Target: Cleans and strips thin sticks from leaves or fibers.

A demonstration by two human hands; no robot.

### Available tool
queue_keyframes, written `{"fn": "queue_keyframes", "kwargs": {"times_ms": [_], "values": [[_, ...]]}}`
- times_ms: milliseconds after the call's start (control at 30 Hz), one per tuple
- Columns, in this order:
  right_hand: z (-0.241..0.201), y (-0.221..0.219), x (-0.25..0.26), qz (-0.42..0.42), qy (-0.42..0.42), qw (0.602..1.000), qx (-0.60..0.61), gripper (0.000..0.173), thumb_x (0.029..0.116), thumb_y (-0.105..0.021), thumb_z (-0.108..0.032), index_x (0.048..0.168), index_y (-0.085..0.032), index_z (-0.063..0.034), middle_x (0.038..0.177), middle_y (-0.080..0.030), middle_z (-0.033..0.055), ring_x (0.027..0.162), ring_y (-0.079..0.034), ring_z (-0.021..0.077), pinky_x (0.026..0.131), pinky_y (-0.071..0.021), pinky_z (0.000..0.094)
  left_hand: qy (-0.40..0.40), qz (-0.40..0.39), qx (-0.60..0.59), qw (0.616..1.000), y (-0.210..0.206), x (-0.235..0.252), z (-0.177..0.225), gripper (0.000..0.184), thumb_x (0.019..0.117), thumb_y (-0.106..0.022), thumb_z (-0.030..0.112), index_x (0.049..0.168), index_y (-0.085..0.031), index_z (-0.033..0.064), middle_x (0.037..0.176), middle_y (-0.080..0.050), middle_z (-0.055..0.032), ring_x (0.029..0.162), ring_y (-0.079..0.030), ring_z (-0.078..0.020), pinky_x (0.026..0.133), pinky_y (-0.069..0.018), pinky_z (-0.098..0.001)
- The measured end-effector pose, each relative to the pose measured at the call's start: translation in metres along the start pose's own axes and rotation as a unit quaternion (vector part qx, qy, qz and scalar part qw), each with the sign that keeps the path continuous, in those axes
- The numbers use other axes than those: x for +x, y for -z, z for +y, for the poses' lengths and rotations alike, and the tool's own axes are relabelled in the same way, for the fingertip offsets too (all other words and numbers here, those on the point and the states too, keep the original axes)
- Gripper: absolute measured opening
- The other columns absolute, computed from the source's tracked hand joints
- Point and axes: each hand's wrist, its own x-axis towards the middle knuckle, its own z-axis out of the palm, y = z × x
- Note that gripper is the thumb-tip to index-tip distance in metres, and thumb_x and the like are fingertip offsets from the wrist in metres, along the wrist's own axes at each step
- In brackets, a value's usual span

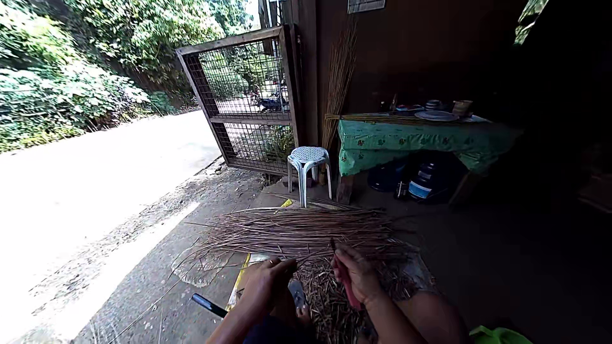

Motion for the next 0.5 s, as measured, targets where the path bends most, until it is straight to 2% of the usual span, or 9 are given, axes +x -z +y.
{"fn": "queue_keyframes", "kwargs": {"times_ms": [133, 200, 333, 400, 500], "values": [[0.002, -0.005, -0.003, 0.002, 0.008, 1.000, -0.013, 0.026, 0.1075, -0.049, -0.010, 0.124, -0.062, 0.0043, 0.074, -0.068, 0.0098, 0.051, -0.060, 0.0124, 0.046, -0.0521, 0.0251, -0.020, 0.016, 0.005, 1.000, -0.001, -0.002, 0.001, 0.028, 0.1026, -0.056, 0.030, 0.125, -0.073, 0.0264, 0.093, -0.071, -0.0060, 0.082, -0.069, -0.0216, 0.075, -0.0574, -0.0431], [-0.007, 0.009, 0.006, 0.045, 0.028, 0.999, -0.010, 0.027, 0.1086, -0.048, -0.011, 0.127, -0.061, 0.0045, 0.074, -0.067, 0.0098, 0.051, -0.059, 0.0125, 0.046, -0.0515, 0.0249, -0.030, 0.025, 0.010, 0.999, 0.001, -0.010, -0.011, 0.028, 0.1031, -0.056, 0.032, 0.125, -0.072, 0.0295, 0.096, -0.072, -0.0030, 0.088, -0.070, -0.0191, 0.080, -0.0576, -0.0430], [-0.029, 0.036, 0.019, 0.140, 0.055, 0.988, 0.031, 0.027, 0.1094, -0.047, -0.013, 0.129, -0.059, 0.0013, 0.073, -0.066, 0.0090, 0.049, -0.058, 0.0119, 0.044, -0.0499, 0.0245, -0.039, 0.032, -0.015, 0.999, 0.010, -0.024, -0.031, 0.028, 0.1016, -0.059, 0.030, 0.126, -0.073, 0.0269, 0.102, -0.072, -0.0042, 0.091, -0.070, -0.0193, 0.081, -0.0590, -0.0416], [-0.030, 0.031, 0.015, 0.130, 0.050, 0.989, 0.038, 0.027, 0.1093, -0.047, -0.013, 0.129, -0.059, 0.0004, 0.073, -0.067, 0.0092, 0.050, -0.059, 0.0122, 0.044, -0.0504, 0.0245, -0.042, 0.035, -0.020, 0.998, 0.010, -0.024, -0.032, 0.028, 0.1016, -0.059, 0.030, 0.125, -0.073, 0.0258, 0.102, -0.073, -0.0046, 0.091, -0.070, -0.0194, 0.082, -0.0591, -0.0415], [-0.014, 0.003, -0.003, 0.030, 0.017, 0.999, 0.020, 0.029, 0.1086, -0.047, -0.012, 0.130, -0.059, 0.0023, 0.075, -0.067, 0.0108, 0.052, -0.061, 0.0138, 0.047, -0.0528, 0.0263, -0.038, 0.035, -0.002, 0.999, 0.004, -0.017, -0.021, 0.028, 0.1011, -0.059, 0.031, 0.126, -0.072, 0.0303, 0.097, -0.072, -0.0035, 0.088, -0.070, -0.0197, 0.080, -0.0577, -0.0441]]}}
